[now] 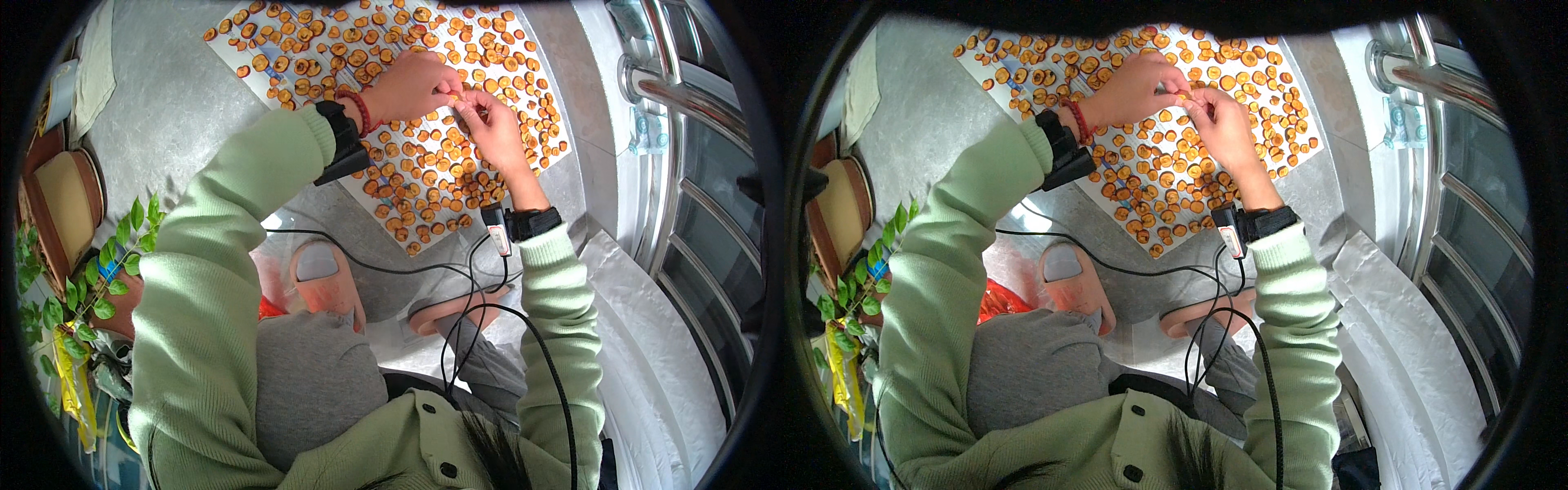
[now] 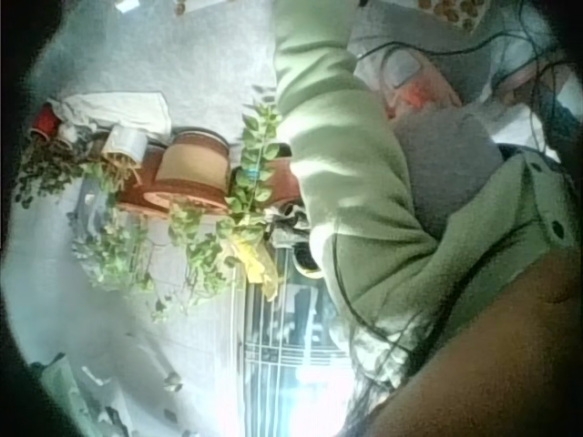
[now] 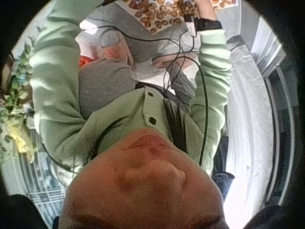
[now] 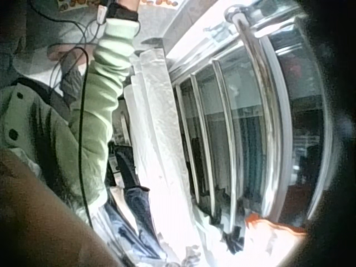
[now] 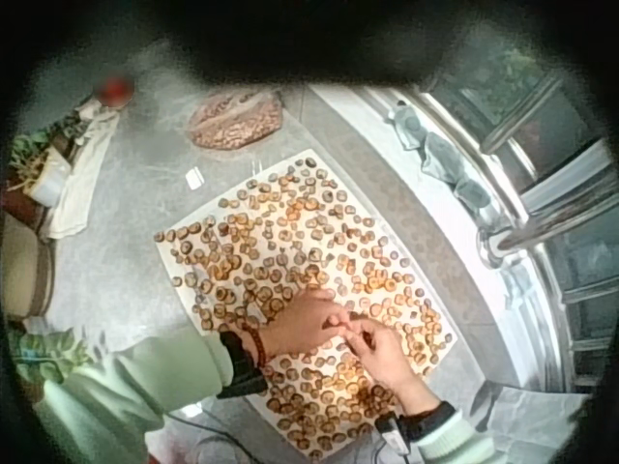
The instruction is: The person sits on the floor and arranges small dried fruit pieces on a white sheet by hand. They pick up individual pieces and place them in rows, occasionally adjusting the sheet to continue the arrangement.
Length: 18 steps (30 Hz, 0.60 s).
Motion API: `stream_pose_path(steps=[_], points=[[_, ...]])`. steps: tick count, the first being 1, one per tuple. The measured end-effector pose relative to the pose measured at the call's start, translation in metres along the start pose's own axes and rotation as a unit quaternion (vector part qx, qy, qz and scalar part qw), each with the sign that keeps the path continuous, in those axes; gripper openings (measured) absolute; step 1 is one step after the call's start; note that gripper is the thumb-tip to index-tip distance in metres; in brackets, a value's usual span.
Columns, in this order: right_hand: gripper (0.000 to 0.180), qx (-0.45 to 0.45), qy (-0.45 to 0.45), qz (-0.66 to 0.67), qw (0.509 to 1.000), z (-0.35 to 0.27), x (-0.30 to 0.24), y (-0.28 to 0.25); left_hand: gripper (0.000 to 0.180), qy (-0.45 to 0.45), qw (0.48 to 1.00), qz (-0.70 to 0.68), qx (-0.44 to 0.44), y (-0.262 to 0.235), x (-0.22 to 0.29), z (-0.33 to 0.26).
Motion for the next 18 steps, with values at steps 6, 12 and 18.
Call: stream_pose_path(steps=[6,12,18], points=[[0.011,0.151,-0.252,-0.187,0.937,-0.016,-0.029,-0.001,0.015,0.026,0.997,0.049,0.052,-0.007,-0.006,-0.005],[0.004,0.203,-0.256,-0.327,0.886,-0.014,-0.028,0.015,0.011,0.013,0.986,0.083,0.144,-0.04,-0.021,-0.005],[0.007,0.201,-0.275,-0.265,0.902,-0.016,-0.041,0.001,0.026,-0.099,0.963,0.222,0.117,-0.044,-0.095,0.0]])
Point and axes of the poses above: each hand's wrist, its own z-axis towards the middle knuckle, its own y-axis out of the palm, x = y × z, the point moved 7 cm from there along z, towards the middle knuckle, and after that the axes turned 12 degrees about y, right-handed, at the moved point
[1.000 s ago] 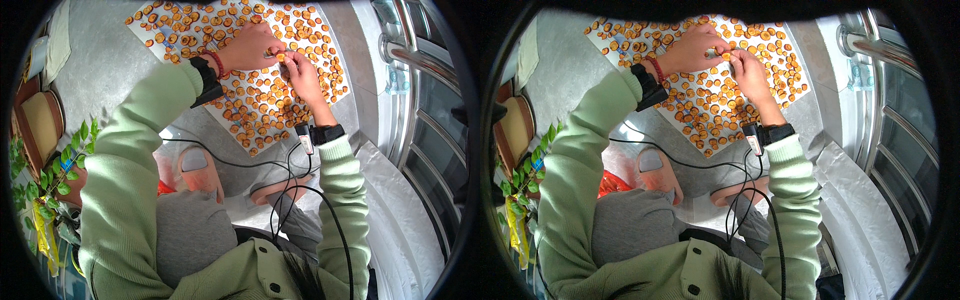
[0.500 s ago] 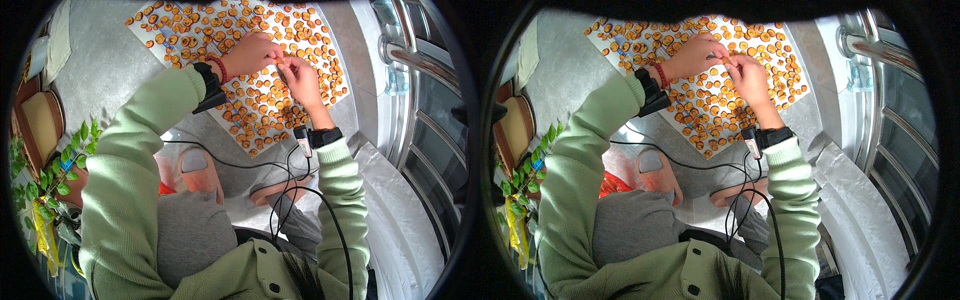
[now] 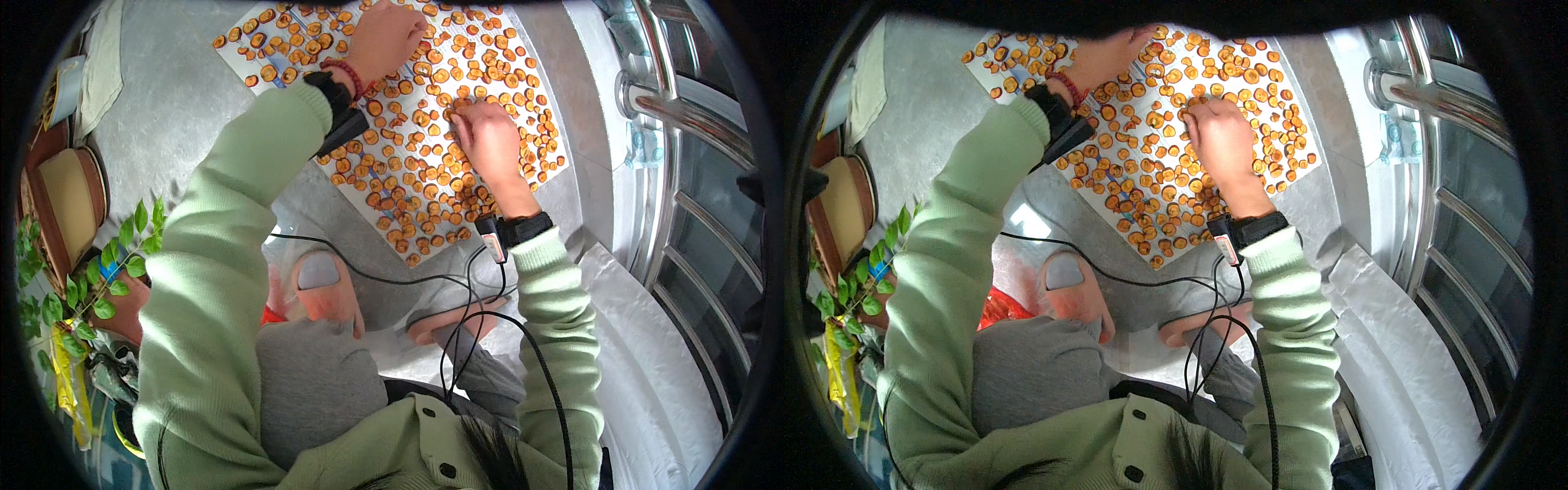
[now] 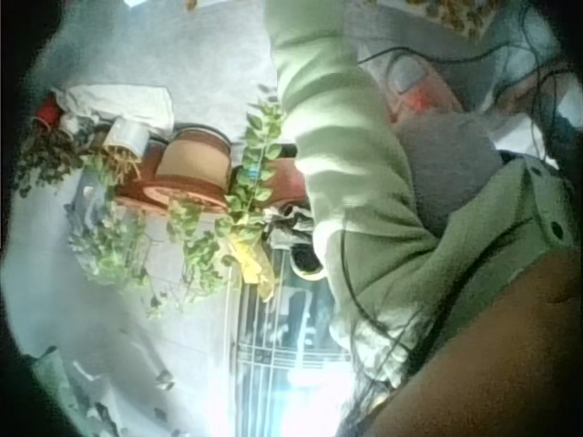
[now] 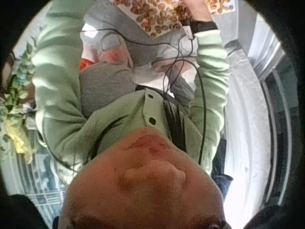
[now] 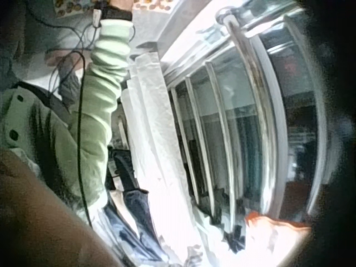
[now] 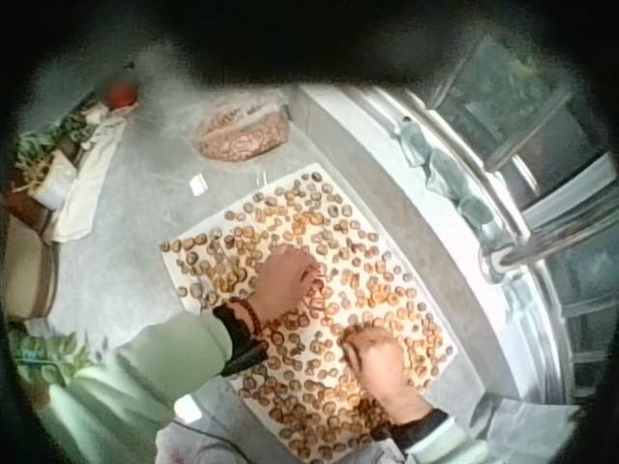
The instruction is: The person sits on the floor and arranges small dried fruit pieces on a white sheet by hand. They pick up individual pieces and place them in rows, occasionally adjusting the sheet to continue the arrangement.
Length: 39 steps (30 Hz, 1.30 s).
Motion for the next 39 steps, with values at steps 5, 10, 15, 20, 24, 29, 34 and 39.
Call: stream_pose_path(steps=[5,10,15,20,24,29,34,39], points=[[0.008,-0.008,0.02,0.027,0.999,0.02,0.005,-0.005,0.04,0.065,0.989,0.01,-0.132,0.06,-0.038,0.017],[0.009,-0.013,0.048,0.036,0.998,0.029,0.011,-0.007,0.013,0.009,0.998,-0.063,0.002,0.015,-0.009,0.022],[0.01,0.016,0.095,0.053,0.994,0.051,0.032,-0.016,0.003,0.025,0.994,-0.102,0.037,-0.032,0.022,0.032],[0.013,0.02,0.15,-0.012,0.988,0.084,0.065,-0.019,0.008,0.07,0.996,-0.017,0.051,-0.034,0.029,0.032],[0.017,0.019,0.236,-0.025,0.971,0.1,0.093,-0.014,0.013,0.123,0.991,0.023,0.045,-0.03,0.032,0.029],[0.02,0.014,0.25,-0.065,0.966,0.114,0.101,-0.004,0.013,0.146,0.988,0.006,0.048,-0.033,0.033,0.028],[0.02,-0.001,0.274,-0.062,0.96,0.119,0.101,0.003,0.011,0.147,0.986,-0.023,0.072,-0.041,0.037,0.029],[0.019,0.015,0.286,-0.004,0.958,0.119,0.101,0.006,0.01,0.142,0.986,-0.034,0.076,-0.045,0.039,0.029]])
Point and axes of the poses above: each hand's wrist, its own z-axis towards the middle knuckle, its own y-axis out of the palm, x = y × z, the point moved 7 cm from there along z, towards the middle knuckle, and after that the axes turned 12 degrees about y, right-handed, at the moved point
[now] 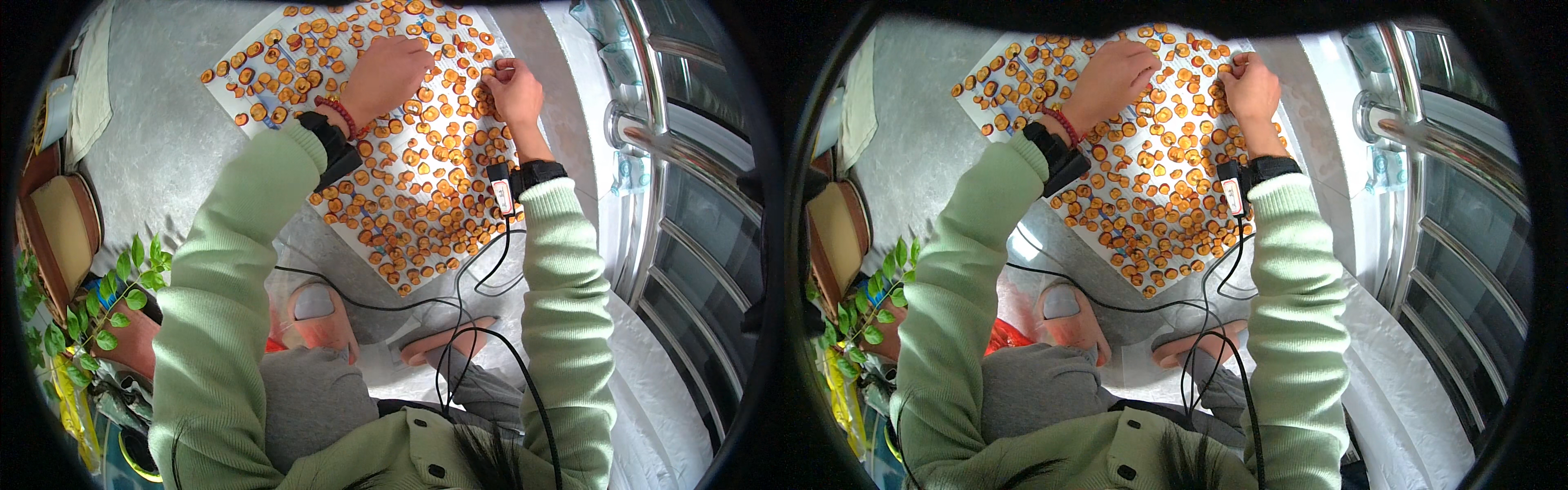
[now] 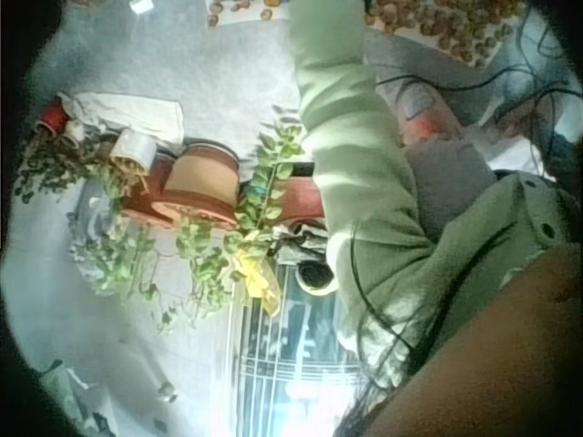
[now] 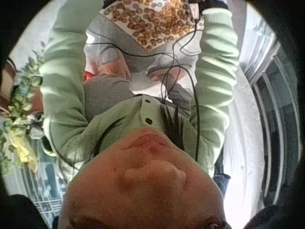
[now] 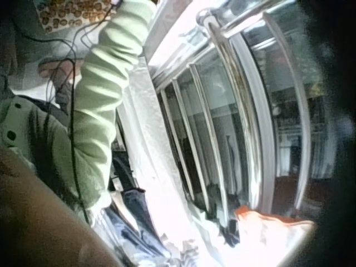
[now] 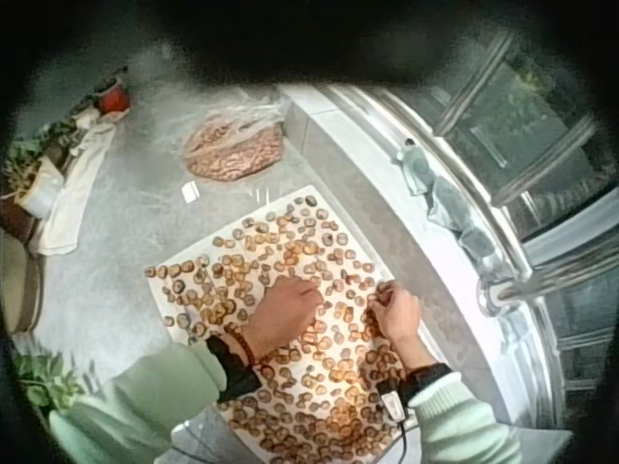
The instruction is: The person sits on the floor and arranges small dried fruit pieces on a white sheet by hand. They pick up individual pieces and place them in rows, occasionally adjusting the sheet to continue the arrangement.
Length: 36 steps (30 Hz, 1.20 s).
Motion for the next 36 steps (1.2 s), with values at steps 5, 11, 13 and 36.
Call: stream_pose_path(steps=[5,11,13,36], points=[[0.016,-0.016,-0.059,0.019,0.998,0.001,-0.005,-0.002,0.011,0.004,1.0,-0.011,0.018,-0.004,0.0,-0.004],[0.015,0.013,-0.148,-0.036,0.988,-0.007,-0.013,-0.005,0.01,0.003,1.0,-0.017,0.026,-0.004,0.0,-0.004],[0.015,0.006,-0.147,-0.02,0.989,-0.008,-0.01,-0.005,0.01,0.007,0.999,-0.015,0.031,-0.005,0.0,-0.004],[0.022,0.018,-0.263,-0.085,0.961,-0.02,-0.072,0.025,0.009,-0.054,0.997,0.002,0.06,-0.01,-0.018,-0.017]])
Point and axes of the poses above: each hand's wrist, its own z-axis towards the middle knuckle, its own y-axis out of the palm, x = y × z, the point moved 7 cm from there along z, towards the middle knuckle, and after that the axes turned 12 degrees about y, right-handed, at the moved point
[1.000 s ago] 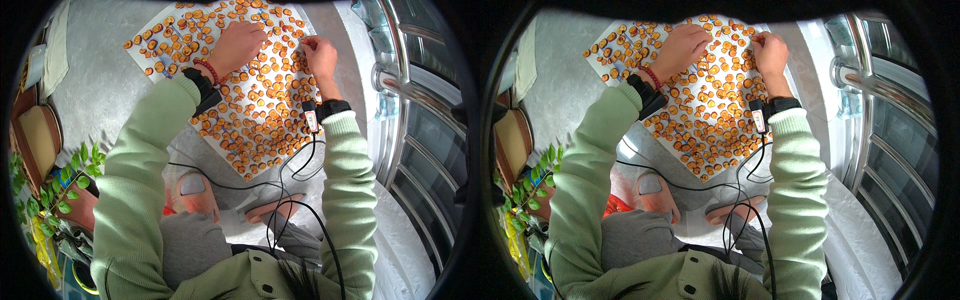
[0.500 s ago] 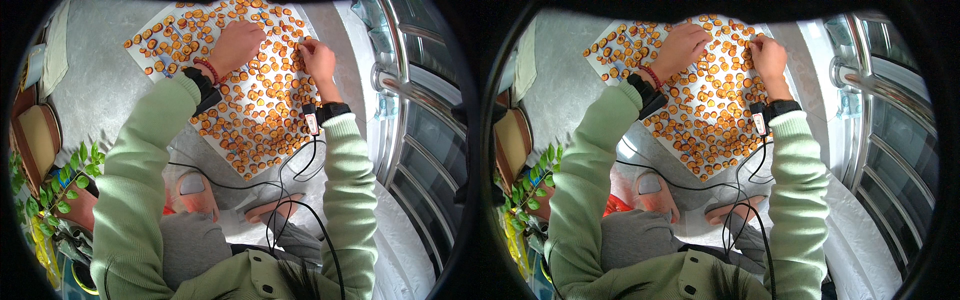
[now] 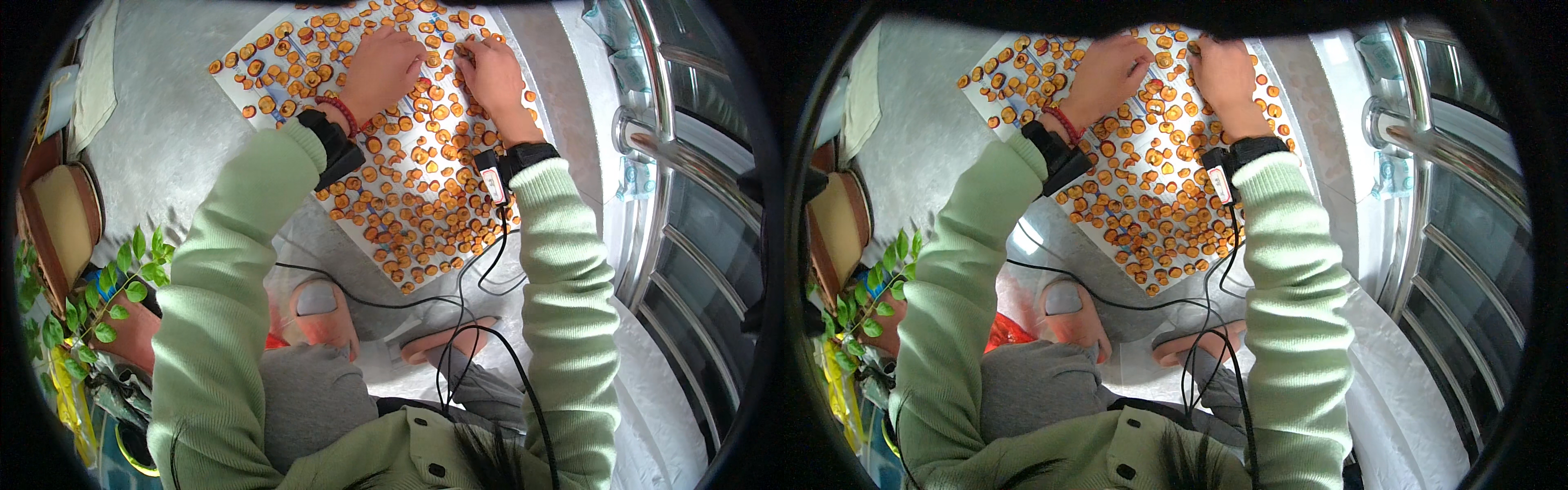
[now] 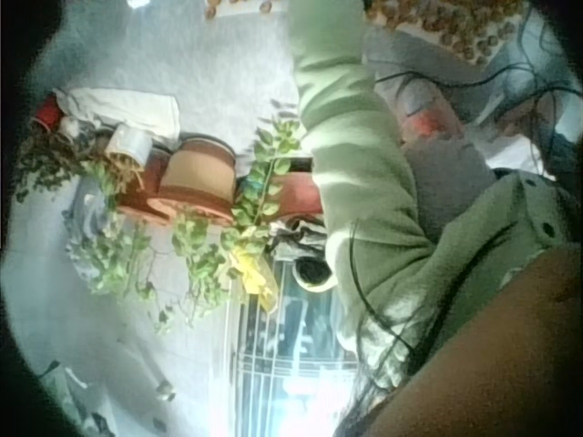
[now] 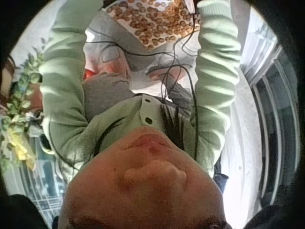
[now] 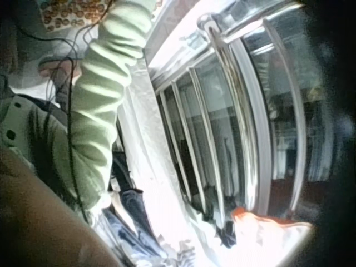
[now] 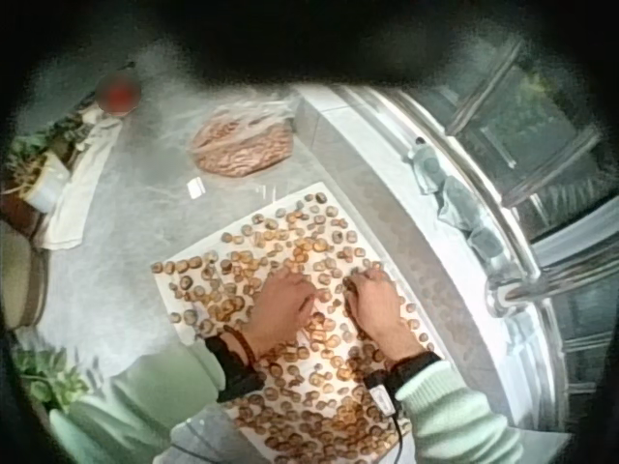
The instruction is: The person sits on the floor and arranges small dried fruit pieces on a white sheet by hand. They pick up individual pieces and place them in rows, occasionally adjusting the sheet to continue the arrangement.
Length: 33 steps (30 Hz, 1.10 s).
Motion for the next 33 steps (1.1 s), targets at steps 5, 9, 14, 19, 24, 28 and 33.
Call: stream_pose_path(steps=[5,9,14,19,24,28,33], points=[[0.02,-0.003,0.015,-0.032,0.999,0.004,-0.001,0.005,0.008,0.005,1.0,0.005,-0.001,-0.005,-0.003,-0.006],[0.024,-0.007,0.064,0.055,0.996,0.004,0.009,0.001,0.007,-0.016,1.0,-0.008,-0.008,-0.005,-0.007,-0.009],[0.033,-0.064,0.206,0.097,0.972,0.005,0.029,0.01,0.006,-0.054,0.998,0.025,-0.025,-0.007,-0.013,-0.011],[0.033,-0.027,0.211,0.04,0.976,0.003,0.035,0.0,0.009,-0.057,0.998,0.034,-0.013,-0.016,-0.023,-0.014],[0.028,-0.028,0.206,0.083,0.975,-0.005,0.036,-0.003,0.013,-0.035,0.995,0.043,-0.077,0.002,-0.017,-0.014],[0.021,-0.022,0.196,0.108,0.974,-0.017,0.028,-0.007,0.018,-0.024,0.991,0.047,-0.12,0.011,-0.016,-0.012],[0.02,-0.031,0.209,0.131,0.969,-0.027,0.023,-0.007,0.02,-0.016,0.989,0.054,-0.137,0.014,-0.015,-0.012]])
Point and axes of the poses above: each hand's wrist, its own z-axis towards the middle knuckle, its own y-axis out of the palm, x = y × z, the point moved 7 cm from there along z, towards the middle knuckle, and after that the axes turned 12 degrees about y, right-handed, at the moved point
